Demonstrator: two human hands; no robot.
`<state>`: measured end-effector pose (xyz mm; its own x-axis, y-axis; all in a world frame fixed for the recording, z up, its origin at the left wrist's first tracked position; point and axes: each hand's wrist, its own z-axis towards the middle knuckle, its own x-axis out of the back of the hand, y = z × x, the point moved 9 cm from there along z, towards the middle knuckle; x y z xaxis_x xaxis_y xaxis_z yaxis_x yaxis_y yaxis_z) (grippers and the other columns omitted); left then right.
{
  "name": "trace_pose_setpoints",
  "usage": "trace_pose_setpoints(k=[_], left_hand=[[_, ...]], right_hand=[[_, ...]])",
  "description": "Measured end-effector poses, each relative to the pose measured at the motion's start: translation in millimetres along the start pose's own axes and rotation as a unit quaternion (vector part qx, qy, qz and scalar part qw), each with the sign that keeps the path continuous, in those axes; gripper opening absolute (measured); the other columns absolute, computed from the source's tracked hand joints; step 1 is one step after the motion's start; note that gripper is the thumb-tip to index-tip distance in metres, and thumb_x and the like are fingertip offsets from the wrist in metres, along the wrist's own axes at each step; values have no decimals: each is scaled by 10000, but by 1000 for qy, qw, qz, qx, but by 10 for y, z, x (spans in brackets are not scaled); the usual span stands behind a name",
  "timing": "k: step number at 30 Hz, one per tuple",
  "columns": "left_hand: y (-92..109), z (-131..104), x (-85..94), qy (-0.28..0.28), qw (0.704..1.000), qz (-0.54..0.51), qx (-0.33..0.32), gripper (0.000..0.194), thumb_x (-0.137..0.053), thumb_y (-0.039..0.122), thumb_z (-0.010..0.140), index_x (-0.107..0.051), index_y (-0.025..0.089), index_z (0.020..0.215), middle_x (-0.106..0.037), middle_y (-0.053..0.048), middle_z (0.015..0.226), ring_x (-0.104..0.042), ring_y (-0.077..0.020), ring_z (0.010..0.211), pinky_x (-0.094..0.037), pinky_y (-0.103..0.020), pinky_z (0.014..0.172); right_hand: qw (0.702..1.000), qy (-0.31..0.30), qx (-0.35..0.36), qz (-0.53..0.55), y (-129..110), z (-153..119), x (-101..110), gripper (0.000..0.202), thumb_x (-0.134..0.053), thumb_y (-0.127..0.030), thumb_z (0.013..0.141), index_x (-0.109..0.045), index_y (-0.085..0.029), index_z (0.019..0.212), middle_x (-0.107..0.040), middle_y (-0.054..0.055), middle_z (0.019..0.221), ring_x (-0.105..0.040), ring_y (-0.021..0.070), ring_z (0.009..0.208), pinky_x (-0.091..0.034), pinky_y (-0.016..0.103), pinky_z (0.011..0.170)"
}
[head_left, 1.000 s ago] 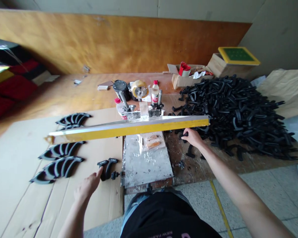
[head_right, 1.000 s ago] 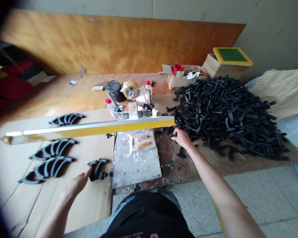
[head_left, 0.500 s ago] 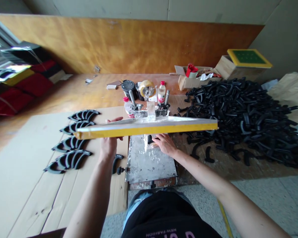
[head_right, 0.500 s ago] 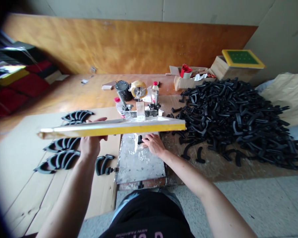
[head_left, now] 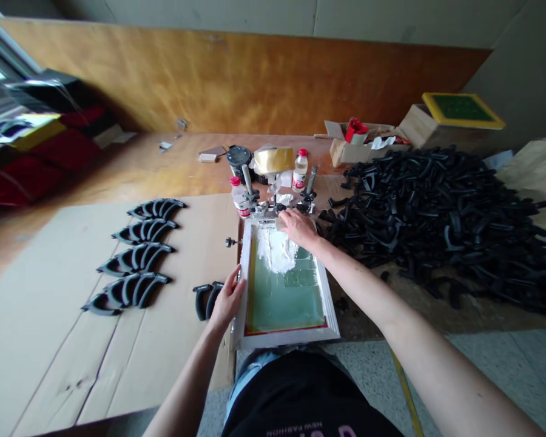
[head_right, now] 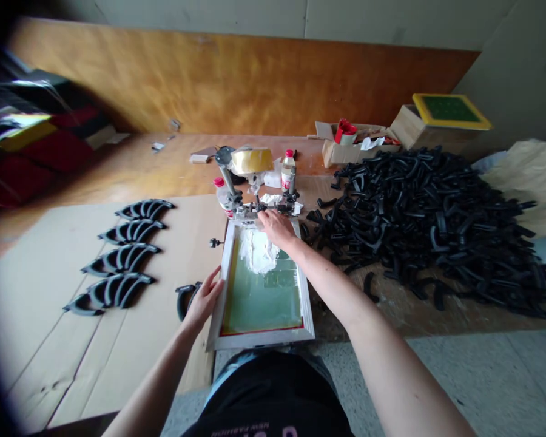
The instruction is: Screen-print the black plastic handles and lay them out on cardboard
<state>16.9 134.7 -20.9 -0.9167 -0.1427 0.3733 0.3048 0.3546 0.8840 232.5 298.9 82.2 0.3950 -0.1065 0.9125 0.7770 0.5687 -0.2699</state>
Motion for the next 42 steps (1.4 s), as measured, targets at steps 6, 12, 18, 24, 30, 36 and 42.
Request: trace_pose_setpoints(k=[6,12,18,24,30,36,42], left_hand=[[-40,1,-4,1,999,-31,12,656,-630,559,766,-578,240,1336,-728,-54,910,-670,-229,831,-516,-304,696],[-49,0,-3,-2,999,-36,10,683,-624,584,764,-577,219,1339,-726,-62,885,-666,-225,795,-510,-294,661],[-72,25,-31,-33,999,-24,9,745,-585,623,787,-497,225,1410,-705,-33,830,-635,-177,698,-465,-250,584],[176,-74,95,-40,999,-26,20,763,-598,642,779,-471,266,1431,-693,-11,803,-609,-162,647,-455,-245,560],[946,-103,280,-45,983,-176,-22,659,-505,726,795,-667,211,1172,-713,-46,935,-627,-171,704,-495,-258,585],[1725,184,333,20,928,-345,-141,467,-668,570,745,-649,194,1021,-689,-35,917,-651,-159,776,-531,-256,634],[934,6,-399,-54,942,-329,42,526,-603,601,801,-593,178,1114,-710,-84,947,-673,-176,779,-531,-254,585]], right_hand=[[982,-115,147,-12,-423,-499,-222,115,-543,-71,856,-638,-132,878,-643,107,883,-561,222,896,-436,314,791],[965,-125,229,40,-518,-632,-115,153,-556,-70,829,-631,-191,773,-630,31,794,-552,184,809,-411,273,713],[968,-70,239,38,-566,-832,-171,118,-558,-102,862,-659,-160,879,-642,75,876,-559,213,901,-443,299,781],[995,-42,60,75,-192,-136,108,406,-709,-239,840,-616,-256,1236,-665,44,989,-596,199,910,-463,314,818],[983,94,-149,61,829,59,665,482,-618,-237,885,-526,-270,1357,-687,38,1016,-629,218,924,-471,349,871],[967,53,-218,120,1160,-708,112,199,-622,-246,862,-669,-193,1048,-696,52,881,-629,217,852,-483,344,810],[995,-43,-46,74,2,-974,-397,207,-739,-250,814,-698,-215,1013,-656,68,1029,-564,221,1021,-432,368,911]])
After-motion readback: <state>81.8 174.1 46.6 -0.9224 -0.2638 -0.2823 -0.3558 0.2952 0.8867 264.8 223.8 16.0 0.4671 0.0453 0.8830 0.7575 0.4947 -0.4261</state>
